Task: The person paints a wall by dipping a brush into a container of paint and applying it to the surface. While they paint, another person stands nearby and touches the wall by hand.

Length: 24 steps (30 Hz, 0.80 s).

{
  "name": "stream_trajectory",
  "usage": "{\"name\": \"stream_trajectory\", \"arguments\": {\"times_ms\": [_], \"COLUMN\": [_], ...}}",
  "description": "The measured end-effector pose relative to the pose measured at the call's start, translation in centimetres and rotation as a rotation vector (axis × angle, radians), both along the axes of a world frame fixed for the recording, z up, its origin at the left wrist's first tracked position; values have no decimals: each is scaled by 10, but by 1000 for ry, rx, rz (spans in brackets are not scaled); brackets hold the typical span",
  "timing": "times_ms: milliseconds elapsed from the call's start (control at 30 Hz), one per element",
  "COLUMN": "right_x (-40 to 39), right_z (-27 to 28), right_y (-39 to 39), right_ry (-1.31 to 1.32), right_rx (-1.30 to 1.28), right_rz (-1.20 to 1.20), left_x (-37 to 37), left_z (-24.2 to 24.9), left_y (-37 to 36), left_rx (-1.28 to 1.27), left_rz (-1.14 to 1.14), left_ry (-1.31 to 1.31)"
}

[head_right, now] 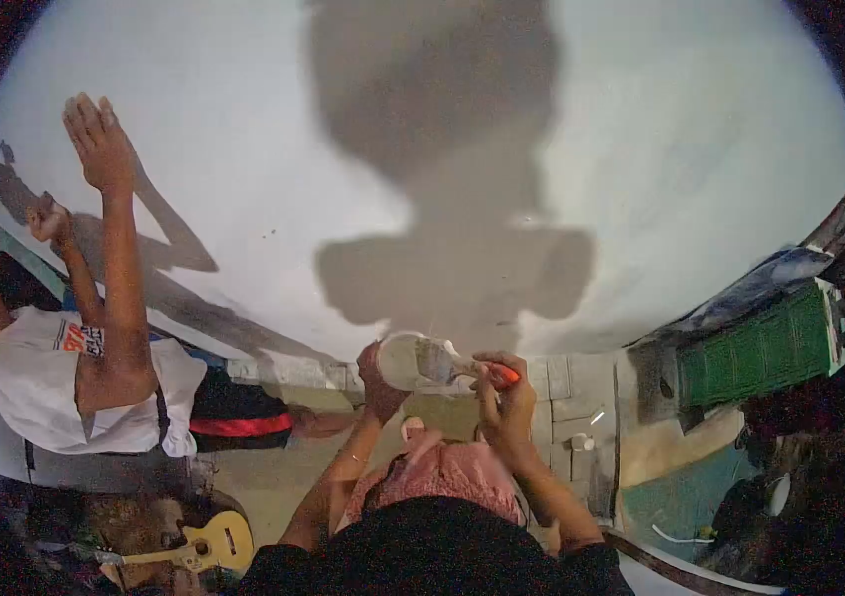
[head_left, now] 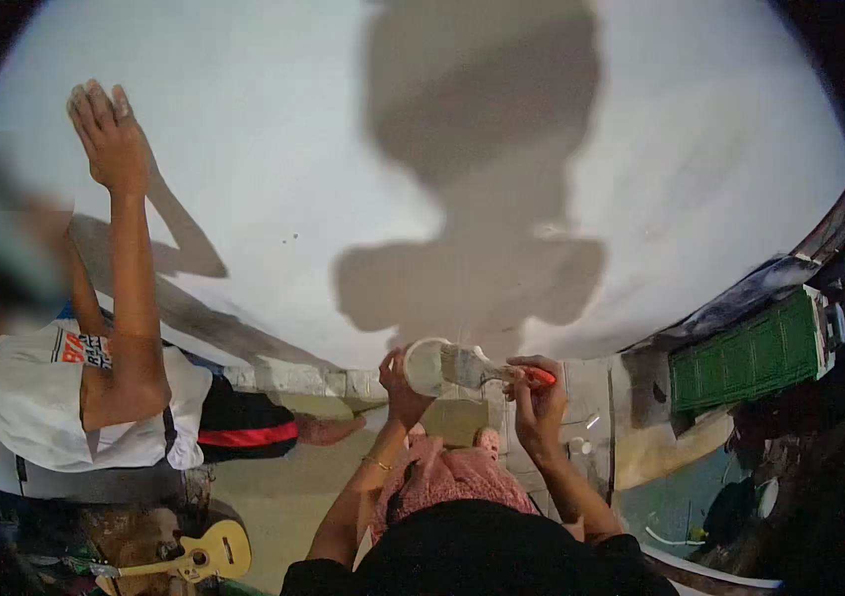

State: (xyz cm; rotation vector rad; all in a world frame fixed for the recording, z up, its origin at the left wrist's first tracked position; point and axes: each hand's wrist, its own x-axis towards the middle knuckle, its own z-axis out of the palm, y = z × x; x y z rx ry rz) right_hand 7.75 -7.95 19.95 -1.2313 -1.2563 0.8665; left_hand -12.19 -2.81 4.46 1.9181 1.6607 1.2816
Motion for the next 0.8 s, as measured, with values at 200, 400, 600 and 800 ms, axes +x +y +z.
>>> {"name": "stream_trajectory", "arguments": {"times_ms": [200, 400, 600, 800], "right_x": [2, -23, -56, -44], "right_z": [8, 8, 17, 84], "right_y": [14, 25, 48, 105], "right_ry": [75, 161, 120, -449], "right_rx": [32, 78, 87, 392], "right_rz": [37, 86, 260, 466], "left_x": [-13, -32, -64, -79], "left_z": [-3, -19, -6, -3], "left_y": [9, 8, 8, 29], "left_rx": [-79, -160, -135, 176], "left_rz": [-12, 45, 112, 58], "left_ry": [-4, -141, -187, -356]}}
